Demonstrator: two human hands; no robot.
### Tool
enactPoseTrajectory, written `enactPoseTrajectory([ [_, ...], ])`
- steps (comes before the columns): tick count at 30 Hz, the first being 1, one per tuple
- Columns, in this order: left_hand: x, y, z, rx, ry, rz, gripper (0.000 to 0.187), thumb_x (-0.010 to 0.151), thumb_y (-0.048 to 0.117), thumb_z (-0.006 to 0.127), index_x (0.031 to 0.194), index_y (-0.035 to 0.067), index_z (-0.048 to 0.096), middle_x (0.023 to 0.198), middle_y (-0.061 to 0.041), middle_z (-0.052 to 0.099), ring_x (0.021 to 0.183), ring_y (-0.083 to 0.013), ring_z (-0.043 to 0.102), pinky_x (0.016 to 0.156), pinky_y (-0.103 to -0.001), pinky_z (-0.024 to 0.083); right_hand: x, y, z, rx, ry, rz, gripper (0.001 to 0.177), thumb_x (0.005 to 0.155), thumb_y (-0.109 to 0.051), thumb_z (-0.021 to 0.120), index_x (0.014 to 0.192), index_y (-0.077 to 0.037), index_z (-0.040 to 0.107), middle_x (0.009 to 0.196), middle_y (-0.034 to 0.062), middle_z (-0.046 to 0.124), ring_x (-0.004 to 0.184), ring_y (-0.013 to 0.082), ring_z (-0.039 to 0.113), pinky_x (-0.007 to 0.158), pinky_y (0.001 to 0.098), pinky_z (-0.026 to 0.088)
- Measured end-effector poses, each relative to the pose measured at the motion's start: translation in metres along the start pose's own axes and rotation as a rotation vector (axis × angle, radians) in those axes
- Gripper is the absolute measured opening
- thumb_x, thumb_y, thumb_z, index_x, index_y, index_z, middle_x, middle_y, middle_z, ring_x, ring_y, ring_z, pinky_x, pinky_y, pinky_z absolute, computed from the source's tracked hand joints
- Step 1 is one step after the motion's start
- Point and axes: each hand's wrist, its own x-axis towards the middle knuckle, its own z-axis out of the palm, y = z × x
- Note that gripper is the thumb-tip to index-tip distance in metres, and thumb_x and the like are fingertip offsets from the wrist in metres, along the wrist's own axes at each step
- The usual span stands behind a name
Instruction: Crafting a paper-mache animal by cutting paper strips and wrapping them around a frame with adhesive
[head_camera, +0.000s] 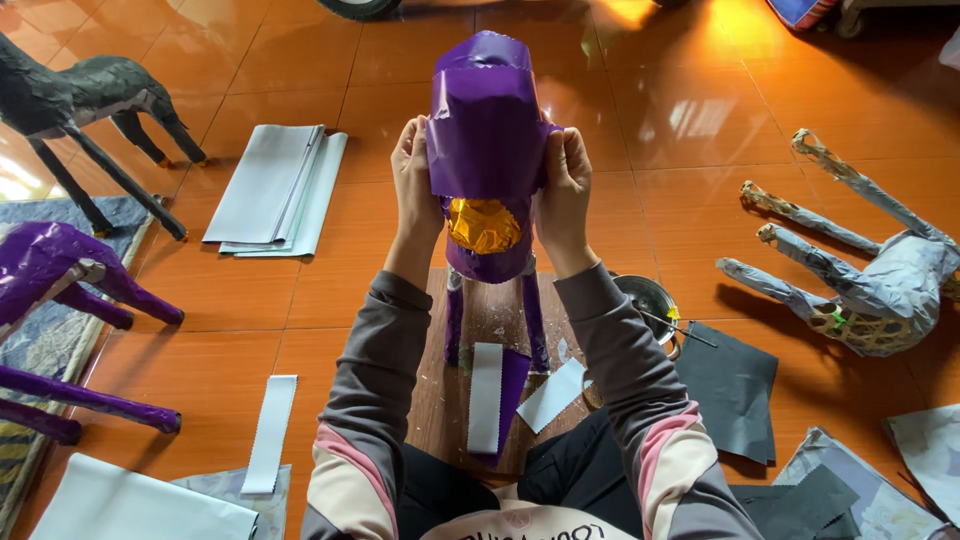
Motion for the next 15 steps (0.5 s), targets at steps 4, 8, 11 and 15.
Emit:
enactPoseTrajectory([
  [4, 0.003, -0.002, 0.000, 0.028, 0.028, 0.003, 0.033, 0.100, 0.028, 0.053, 0.074, 0.009, 0.052, 0.060, -0.002, 0.048, 0.046, -0.0072, 0.049, 0.037, -0.014, 0.039, -0.001, -0.006, 0.007, 0.010, -0.003, -0.001, 0.020, 0.102, -0.021, 0.052, 0.086, -0.009, 0.051, 0.062, -0.0008, 0.044, 0.054, 0.0055, 0.049, 0.054, 0.0171, 0.041],
  [8, 0.002, 0.005, 0.006, 0.090, 0.032, 0.028, 0.034, 0.098, 0.030, 0.056, 0.070, 0.011, 0.053, 0.059, 0.001, 0.048, 0.046, -0.0048, 0.049, 0.038, -0.013, 0.039, 0.000, -0.005, 0.007, 0.018, -0.002, 0.005, 0.018, 0.102, -0.019, 0.052, 0.087, -0.008, 0.051, 0.061, -0.0003, 0.044, 0.053, 0.0066, 0.049, 0.053, 0.0177, 0.041],
  [11, -0.007, 0.008, 0.012, 0.099, 0.048, 0.051, 0.035, 0.098, 0.034, 0.054, 0.072, 0.012, 0.054, 0.062, 0.000, 0.051, 0.050, -0.0051, 0.050, 0.040, -0.014, 0.040, -0.008, -0.021, 0.032, -0.053, 0.090, 0.050, 0.016, 0.101, -0.018, 0.052, 0.087, -0.010, 0.051, 0.064, -0.0031, 0.044, 0.057, 0.0046, 0.048, 0.054, 0.0155, 0.039],
  [15, -0.004, -0.010, 0.004, 0.083, 0.046, 0.085, 0.036, 0.099, 0.035, 0.053, 0.071, 0.013, 0.053, 0.063, 0.002, 0.051, 0.053, -0.0031, 0.050, 0.042, -0.013, 0.040, -0.011, -0.029, 0.046, -0.040, 0.123, 0.083, 0.012, 0.099, -0.017, 0.054, 0.090, -0.011, 0.050, 0.066, -0.0026, 0.044, 0.058, 0.0052, 0.048, 0.054, 0.0155, 0.038],
])
